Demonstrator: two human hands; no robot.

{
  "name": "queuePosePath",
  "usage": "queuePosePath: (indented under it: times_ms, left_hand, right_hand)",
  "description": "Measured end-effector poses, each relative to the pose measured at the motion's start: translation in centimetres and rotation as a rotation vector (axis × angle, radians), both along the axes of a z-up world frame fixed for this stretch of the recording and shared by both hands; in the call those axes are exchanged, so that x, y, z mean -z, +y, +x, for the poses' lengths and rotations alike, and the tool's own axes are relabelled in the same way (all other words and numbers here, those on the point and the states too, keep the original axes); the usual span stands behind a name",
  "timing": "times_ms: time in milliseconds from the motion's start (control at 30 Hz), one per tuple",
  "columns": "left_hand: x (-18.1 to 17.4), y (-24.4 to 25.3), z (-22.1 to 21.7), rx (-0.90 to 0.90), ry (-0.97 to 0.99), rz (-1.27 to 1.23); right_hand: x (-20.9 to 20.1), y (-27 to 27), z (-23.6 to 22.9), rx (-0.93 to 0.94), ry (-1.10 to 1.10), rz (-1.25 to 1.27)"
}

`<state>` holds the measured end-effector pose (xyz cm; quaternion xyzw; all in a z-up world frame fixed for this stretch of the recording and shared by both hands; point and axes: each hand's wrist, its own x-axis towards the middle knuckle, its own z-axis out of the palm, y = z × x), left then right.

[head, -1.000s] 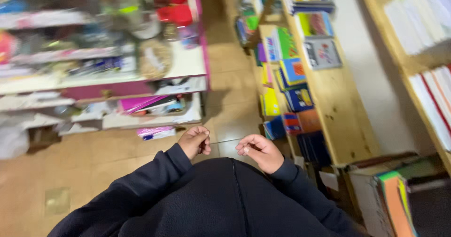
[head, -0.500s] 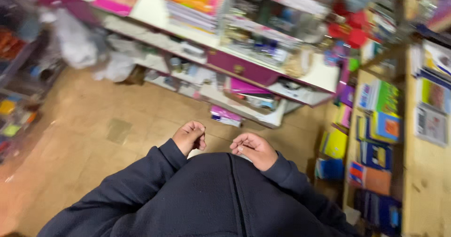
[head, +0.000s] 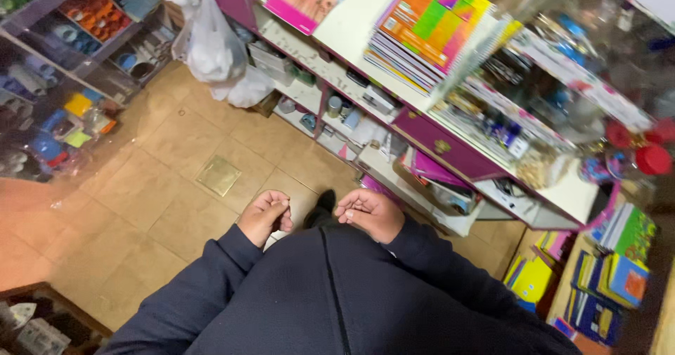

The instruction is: The person takes spiral notebooks one at a time from a stack, opens them to show blank pages, and places them onto a wooden shelf in a store.

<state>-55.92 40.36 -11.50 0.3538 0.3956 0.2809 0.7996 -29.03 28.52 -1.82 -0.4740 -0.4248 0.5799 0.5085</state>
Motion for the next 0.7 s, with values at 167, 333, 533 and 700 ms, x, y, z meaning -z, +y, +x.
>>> queuePosePath:
  times_ms: [167,333,533,700]
  left_hand:
    - [0.7,7.9,0.4,-0.035,-0.001,0.178]
    - [-0.8,19.7,5.9,0.081,0.401,0.584]
    - [-5.9,32.5,16.0,0.327,0.832,1.015]
    - [-6.3,40.4,24.0,0.607,1.108,1.270]
  right_hand:
    - [1.6,7.5,2.0,-0.090,0.022,-0.031]
    - [2.0,15.8,4.6,-0.129,0.069,-0.015]
    - [1.1,23.4,8.3,-0.158,0.023,0.025]
    - [-0.8,27.7,9.5,-0.134,-0.099,0.023]
